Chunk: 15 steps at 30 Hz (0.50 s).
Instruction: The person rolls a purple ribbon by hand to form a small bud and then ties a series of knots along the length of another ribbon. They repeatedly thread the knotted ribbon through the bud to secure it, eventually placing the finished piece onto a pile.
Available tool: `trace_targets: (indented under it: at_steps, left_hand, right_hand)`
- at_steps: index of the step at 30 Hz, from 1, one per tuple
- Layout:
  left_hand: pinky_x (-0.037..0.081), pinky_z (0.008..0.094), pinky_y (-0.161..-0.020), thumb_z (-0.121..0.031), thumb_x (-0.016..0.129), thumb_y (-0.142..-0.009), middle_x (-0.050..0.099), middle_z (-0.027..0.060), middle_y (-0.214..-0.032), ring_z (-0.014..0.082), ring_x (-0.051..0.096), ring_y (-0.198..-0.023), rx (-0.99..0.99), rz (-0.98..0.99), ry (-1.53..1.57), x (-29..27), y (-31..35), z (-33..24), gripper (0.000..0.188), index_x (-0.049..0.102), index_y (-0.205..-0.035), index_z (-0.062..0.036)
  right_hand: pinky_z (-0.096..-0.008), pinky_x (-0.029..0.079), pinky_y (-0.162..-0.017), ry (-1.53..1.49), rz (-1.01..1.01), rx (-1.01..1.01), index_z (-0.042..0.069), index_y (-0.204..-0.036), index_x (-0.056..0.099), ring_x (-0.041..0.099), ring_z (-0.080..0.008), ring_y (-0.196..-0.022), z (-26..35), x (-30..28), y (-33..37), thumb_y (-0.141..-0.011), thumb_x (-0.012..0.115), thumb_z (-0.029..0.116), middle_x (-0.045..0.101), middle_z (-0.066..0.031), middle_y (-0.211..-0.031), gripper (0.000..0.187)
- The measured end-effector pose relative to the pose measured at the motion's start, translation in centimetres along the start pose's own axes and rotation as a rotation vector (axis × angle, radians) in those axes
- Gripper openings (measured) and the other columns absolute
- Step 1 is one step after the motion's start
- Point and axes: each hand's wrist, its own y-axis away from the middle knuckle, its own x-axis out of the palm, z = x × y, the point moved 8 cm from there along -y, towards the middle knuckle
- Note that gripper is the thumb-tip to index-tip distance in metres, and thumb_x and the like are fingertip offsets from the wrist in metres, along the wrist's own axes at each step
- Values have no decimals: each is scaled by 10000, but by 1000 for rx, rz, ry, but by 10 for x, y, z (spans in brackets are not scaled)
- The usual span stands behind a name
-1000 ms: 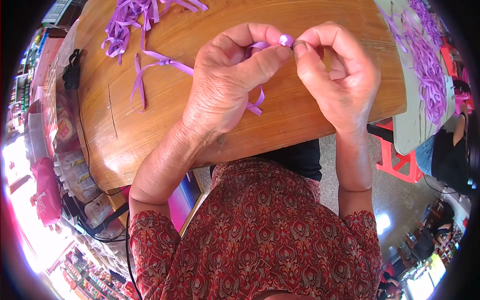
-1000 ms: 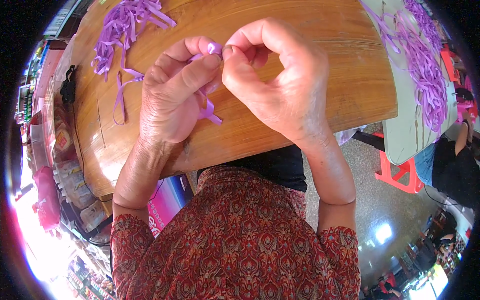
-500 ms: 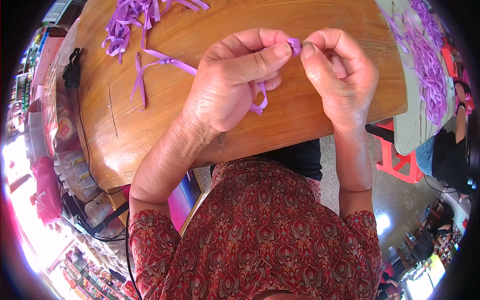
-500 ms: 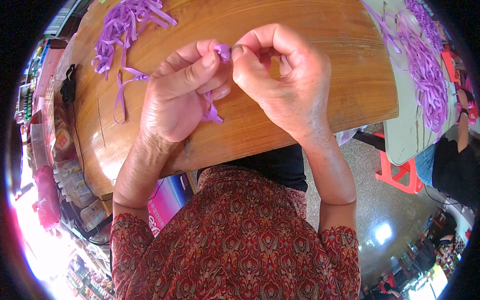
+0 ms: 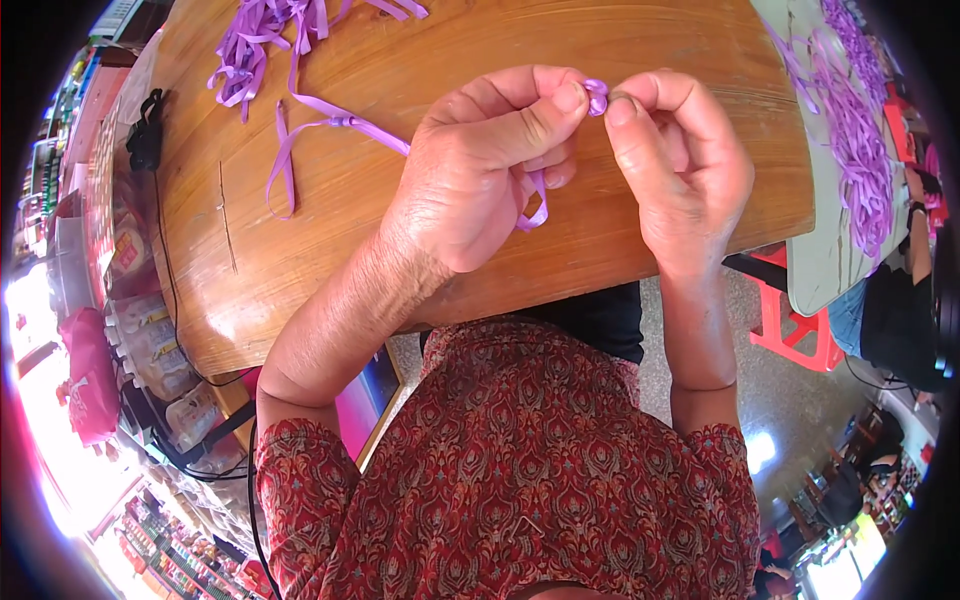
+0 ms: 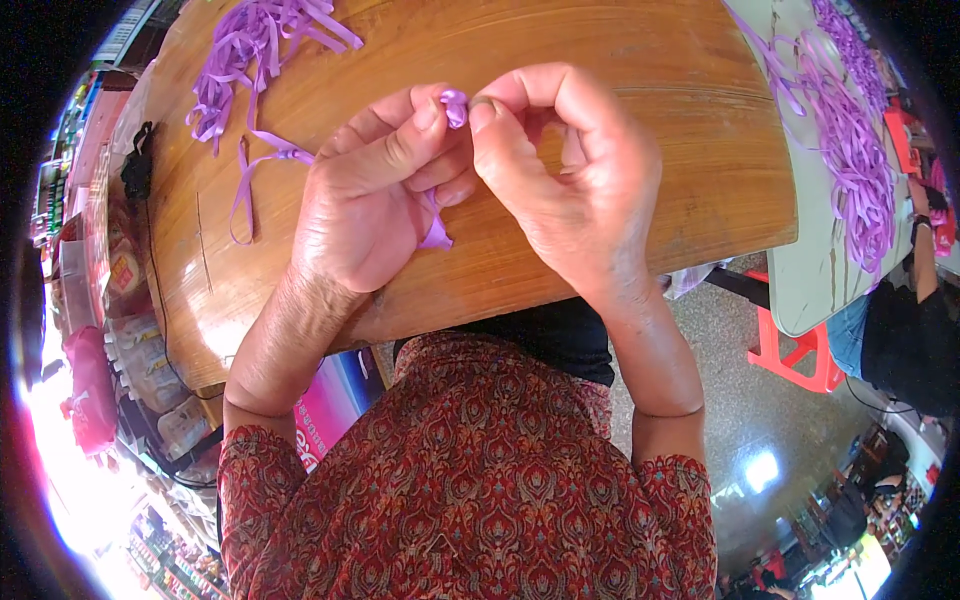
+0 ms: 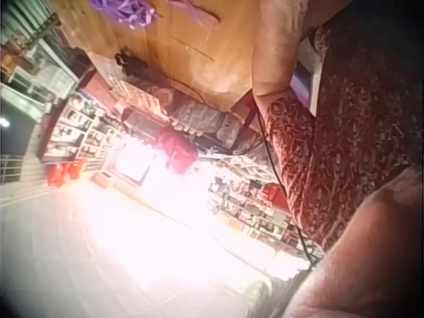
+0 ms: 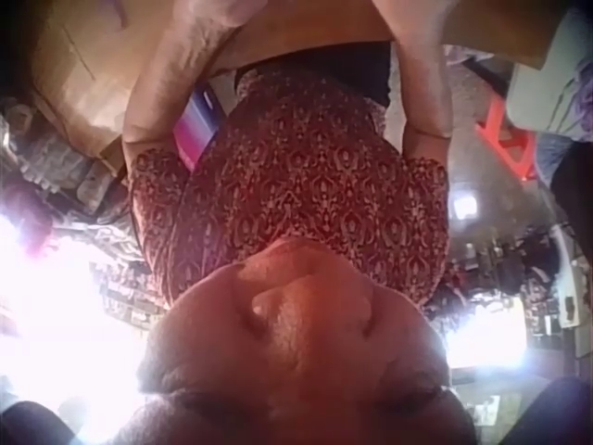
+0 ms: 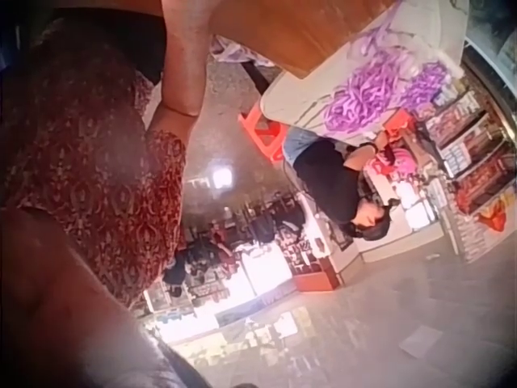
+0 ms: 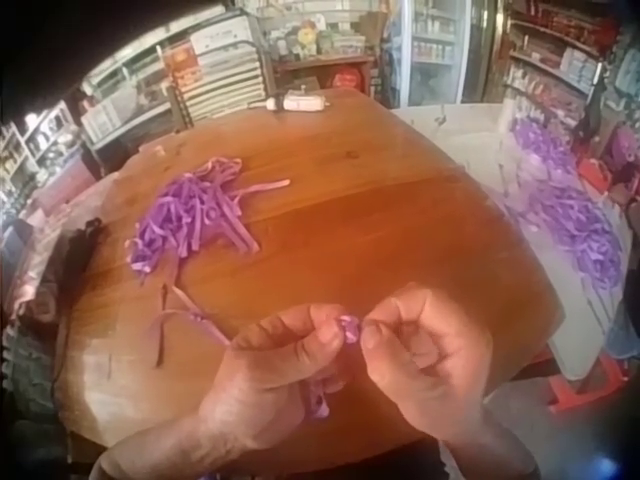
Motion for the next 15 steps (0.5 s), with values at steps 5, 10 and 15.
trace_targets:
  at_steps: [5,10,15]
  left_hand:
    - [352,224,-561,-153,625,-883,534,-25,-723,66,426,-603,21,-87,-9,-2,3,-2,171,609,-968,-6]
    - [336,220,-590,-136,557,-913,520,-22,-775,68,381,-631,13,-20,3,-2,3,-1,175,594,-1008,6]
    - [350,215,-567,-143,589,-900,520,-26,-739,63,405,-617,46,-81,-44,-6,0,-3,153,601,-965,-5]
  right_hand:
    - [-234,476,-622,462,-25,-425,-6,-898,620,588,-124,-698,26,4,-1,-745,647,-83,625,-72,-818,173]
    - [-231,443,-722,471,32,-501,-37,-989,601,537,-137,-823,31,8,6,-765,607,-157,587,-106,-965,253]
    - [-227,444,-699,418,41,-527,-37,-989,607,543,-141,-810,37,4,8,-759,614,-159,589,-108,-946,260]
